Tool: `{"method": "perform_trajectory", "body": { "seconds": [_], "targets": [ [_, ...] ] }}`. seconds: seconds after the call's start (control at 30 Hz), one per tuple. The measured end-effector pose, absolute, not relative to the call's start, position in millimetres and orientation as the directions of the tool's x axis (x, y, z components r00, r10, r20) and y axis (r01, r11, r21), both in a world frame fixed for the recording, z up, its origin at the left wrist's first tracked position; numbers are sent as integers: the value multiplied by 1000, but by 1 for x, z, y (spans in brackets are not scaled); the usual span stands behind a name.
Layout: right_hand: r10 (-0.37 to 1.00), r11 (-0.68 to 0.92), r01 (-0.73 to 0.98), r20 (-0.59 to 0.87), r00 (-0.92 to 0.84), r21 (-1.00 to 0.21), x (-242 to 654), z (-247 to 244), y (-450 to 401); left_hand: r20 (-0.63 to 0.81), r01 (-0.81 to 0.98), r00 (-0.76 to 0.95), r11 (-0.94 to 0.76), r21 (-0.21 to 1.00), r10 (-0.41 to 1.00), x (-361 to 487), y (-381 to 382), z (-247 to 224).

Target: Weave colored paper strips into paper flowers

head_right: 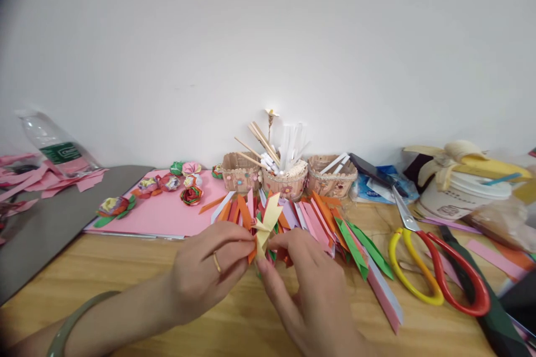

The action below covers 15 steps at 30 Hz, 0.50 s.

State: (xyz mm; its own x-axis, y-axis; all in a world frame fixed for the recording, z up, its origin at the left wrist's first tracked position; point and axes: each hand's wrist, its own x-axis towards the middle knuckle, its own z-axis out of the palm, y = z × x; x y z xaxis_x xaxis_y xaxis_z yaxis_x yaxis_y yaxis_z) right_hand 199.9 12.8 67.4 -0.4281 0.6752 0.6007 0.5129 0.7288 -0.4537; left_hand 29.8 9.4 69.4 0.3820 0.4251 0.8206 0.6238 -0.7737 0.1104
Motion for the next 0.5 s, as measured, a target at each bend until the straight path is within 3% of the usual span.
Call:
{"method": "perform_trajectory", "body": {
  "seconds": [0.13,0.2,0.27,0.37,0.43,0.5],
  "targets": [
    [700,711,410,519,-491,-572,200,70,13,807,616,421,-783,80,414,31,10,62],
    [727,676,392,474,-498,-624,202,72,16,799,616,402,-778,126,447,31,10,59],
    [758,633,391,434,-488,-668,206,73,20,750,617,333,-733,284,571,31,10,58],
    [801,575,397,391,-454,-715,211,72,28,554,568,252,-584,580,794,30,10,61],
    [818,544,396,364,-445,-739,214,71,32,449,535,241,-504,678,860,29,11,64],
    [819,535,383,352,-453,-753,215,71,34,429,528,240,-488,695,871,28,12,67]
  ]
}}
